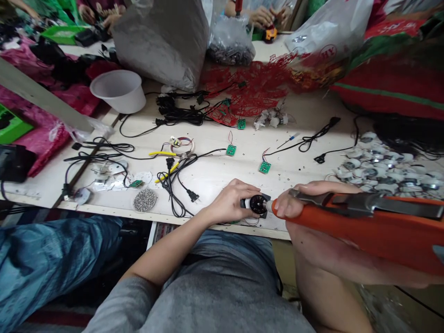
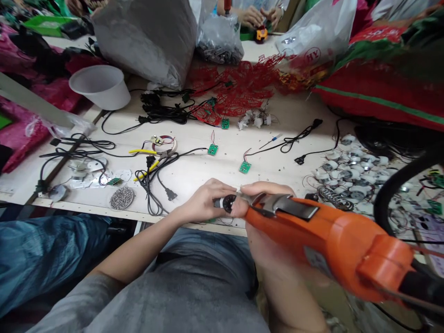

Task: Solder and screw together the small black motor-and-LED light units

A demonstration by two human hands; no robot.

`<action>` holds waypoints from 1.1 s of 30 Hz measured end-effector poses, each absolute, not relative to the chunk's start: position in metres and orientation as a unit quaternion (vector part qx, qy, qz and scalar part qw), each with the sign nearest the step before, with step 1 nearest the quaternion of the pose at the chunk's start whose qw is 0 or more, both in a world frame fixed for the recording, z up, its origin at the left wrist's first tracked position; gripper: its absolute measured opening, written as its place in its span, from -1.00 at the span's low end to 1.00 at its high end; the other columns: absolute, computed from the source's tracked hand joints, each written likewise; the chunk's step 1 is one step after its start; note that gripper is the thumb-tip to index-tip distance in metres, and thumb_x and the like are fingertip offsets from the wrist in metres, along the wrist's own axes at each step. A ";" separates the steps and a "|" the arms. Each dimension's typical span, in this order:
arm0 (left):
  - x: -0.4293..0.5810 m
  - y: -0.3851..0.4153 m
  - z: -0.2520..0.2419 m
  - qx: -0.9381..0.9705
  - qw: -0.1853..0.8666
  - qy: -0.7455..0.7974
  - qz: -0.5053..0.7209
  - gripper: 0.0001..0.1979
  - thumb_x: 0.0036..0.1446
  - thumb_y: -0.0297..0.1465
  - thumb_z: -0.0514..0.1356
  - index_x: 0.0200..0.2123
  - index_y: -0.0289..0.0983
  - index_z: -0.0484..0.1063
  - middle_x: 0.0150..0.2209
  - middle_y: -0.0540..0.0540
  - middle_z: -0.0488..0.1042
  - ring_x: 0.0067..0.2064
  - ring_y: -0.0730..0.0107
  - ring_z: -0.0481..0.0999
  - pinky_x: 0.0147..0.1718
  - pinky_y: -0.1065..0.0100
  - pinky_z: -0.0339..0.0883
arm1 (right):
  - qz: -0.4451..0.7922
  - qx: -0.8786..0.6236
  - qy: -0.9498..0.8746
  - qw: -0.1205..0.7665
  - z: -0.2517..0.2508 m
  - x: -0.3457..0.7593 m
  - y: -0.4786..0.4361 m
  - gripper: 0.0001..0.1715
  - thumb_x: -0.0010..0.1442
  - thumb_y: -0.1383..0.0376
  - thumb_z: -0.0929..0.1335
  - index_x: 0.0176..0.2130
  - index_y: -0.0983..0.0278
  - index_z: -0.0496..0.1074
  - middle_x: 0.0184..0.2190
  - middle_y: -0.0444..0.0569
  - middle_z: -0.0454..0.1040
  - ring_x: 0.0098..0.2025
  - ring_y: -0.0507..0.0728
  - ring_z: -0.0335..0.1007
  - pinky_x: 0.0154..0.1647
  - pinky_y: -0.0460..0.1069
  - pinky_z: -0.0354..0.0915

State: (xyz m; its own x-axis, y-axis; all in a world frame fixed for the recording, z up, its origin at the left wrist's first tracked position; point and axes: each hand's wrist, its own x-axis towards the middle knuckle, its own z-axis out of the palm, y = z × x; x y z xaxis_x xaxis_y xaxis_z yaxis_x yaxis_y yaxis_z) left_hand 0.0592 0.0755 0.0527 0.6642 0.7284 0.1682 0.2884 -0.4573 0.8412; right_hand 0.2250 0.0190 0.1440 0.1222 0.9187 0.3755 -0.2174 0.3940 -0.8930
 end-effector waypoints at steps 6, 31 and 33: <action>0.060 0.077 0.055 0.802 0.432 0.323 0.258 -0.64 -0.06 -0.41 0.46 -0.12 -0.16 0.62 0.03 -0.03 0.61 0.03 0.20 0.57 0.07 0.18 0.22 | 0.425 -0.351 -0.542 0.634 0.141 0.221 0.019 -0.64 0.21 -0.03 0.40 -0.10 0.09 0.56 -0.47 -0.08 0.55 -0.47 0.18 0.47 -0.46 0.07 0.39; 0.059 0.080 0.056 0.813 0.436 0.297 0.245 -0.59 0.00 -0.43 0.42 -0.03 -0.15 0.56 0.04 -0.06 0.61 0.09 0.18 0.55 0.12 0.12 0.23 | 0.416 -0.334 -0.555 0.638 0.141 0.222 0.024 -0.22 0.05 -0.39 0.28 -0.13 0.11 0.60 -0.44 -0.04 0.47 -0.47 0.22 0.39 -0.36 0.17 0.40; 0.056 0.078 0.055 0.816 0.424 0.310 0.243 -0.43 -0.06 -0.34 0.47 0.08 -0.15 0.50 0.08 -0.12 0.57 0.12 0.10 0.52 0.13 0.07 0.25 | 0.397 -0.338 -0.523 0.674 0.140 0.216 0.022 -0.17 0.08 -0.43 0.21 -0.15 0.12 0.60 -0.43 -0.04 0.47 -0.48 0.20 0.36 -0.40 0.15 0.38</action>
